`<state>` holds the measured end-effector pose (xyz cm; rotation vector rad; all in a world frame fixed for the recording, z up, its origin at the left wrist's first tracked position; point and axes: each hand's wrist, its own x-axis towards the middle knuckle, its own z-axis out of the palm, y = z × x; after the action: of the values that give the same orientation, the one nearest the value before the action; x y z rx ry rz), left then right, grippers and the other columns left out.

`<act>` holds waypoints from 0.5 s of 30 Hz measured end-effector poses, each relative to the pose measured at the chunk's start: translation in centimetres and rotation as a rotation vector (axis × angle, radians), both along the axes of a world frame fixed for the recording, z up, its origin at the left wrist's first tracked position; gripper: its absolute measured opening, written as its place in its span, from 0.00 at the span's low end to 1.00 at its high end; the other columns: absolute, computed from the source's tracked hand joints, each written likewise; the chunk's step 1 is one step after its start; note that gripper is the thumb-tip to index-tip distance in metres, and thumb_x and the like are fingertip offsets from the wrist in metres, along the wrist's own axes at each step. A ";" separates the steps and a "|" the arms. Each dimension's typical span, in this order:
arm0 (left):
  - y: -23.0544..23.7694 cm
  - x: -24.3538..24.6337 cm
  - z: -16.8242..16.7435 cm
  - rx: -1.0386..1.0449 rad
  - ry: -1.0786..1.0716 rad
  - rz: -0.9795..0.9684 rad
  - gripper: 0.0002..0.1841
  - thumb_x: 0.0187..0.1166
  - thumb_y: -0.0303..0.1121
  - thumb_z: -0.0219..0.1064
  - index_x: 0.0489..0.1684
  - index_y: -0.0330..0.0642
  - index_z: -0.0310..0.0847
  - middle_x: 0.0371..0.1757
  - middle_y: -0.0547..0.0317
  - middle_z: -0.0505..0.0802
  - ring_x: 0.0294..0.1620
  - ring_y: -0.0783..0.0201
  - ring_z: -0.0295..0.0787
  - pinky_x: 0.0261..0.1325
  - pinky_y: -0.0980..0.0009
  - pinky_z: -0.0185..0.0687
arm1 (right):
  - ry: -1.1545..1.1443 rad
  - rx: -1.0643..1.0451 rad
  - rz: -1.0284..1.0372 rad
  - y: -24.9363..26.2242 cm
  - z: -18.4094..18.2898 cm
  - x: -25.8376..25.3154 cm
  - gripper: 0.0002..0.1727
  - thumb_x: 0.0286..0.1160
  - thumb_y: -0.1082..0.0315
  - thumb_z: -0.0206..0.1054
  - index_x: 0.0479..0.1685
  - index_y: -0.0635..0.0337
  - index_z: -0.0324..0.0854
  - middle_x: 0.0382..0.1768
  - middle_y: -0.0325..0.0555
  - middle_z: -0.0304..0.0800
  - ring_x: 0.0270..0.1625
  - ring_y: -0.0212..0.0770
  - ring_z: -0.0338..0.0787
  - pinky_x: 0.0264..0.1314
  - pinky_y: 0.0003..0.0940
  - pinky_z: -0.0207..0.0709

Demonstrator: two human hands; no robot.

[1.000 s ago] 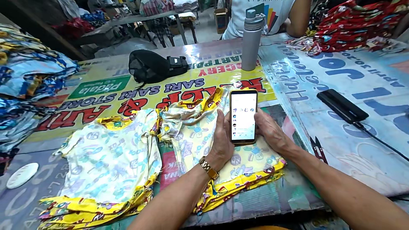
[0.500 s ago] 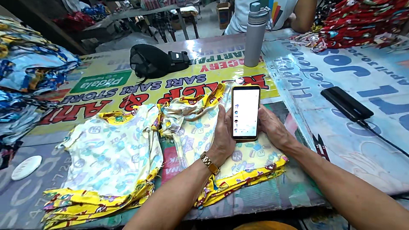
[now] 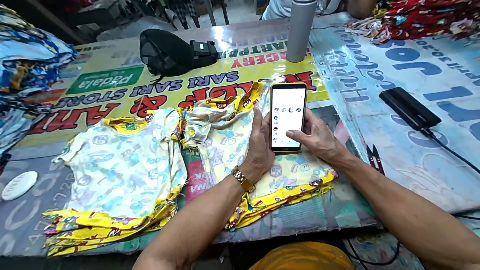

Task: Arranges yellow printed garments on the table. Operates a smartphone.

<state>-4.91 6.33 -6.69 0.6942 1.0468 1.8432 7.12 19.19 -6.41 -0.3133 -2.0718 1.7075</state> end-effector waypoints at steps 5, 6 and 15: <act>-0.5 0.5 0.9 -0.037 0.011 -0.009 0.46 0.81 0.75 0.23 0.83 0.59 0.71 0.71 0.59 0.88 0.67 0.63 0.87 0.66 0.56 0.86 | -0.003 0.007 0.017 -0.1 0.1 0.3 0.30 0.78 0.69 0.70 0.79 0.53 0.66 0.57 0.44 0.91 0.52 0.35 0.94 0.51 0.30 0.91; -0.6 0.6 1.0 -0.042 0.018 -0.010 0.46 0.81 0.75 0.23 0.84 0.60 0.70 0.71 0.60 0.88 0.67 0.63 0.87 0.65 0.56 0.86 | -0.001 0.013 0.021 -0.1 0.2 0.4 0.30 0.78 0.70 0.69 0.80 0.53 0.65 0.57 0.44 0.91 0.52 0.35 0.94 0.51 0.29 0.91; -0.7 0.5 1.1 -0.039 0.015 -0.013 0.45 0.81 0.76 0.24 0.83 0.61 0.71 0.70 0.60 0.88 0.67 0.63 0.88 0.65 0.57 0.87 | 0.005 -0.001 0.027 -0.1 0.3 0.3 0.30 0.79 0.71 0.68 0.80 0.54 0.65 0.59 0.45 0.90 0.53 0.36 0.94 0.52 0.30 0.91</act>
<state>-4.36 5.67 -5.56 0.6918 1.0828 1.8043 7.38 19.09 -6.14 -0.2829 -2.0803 1.7232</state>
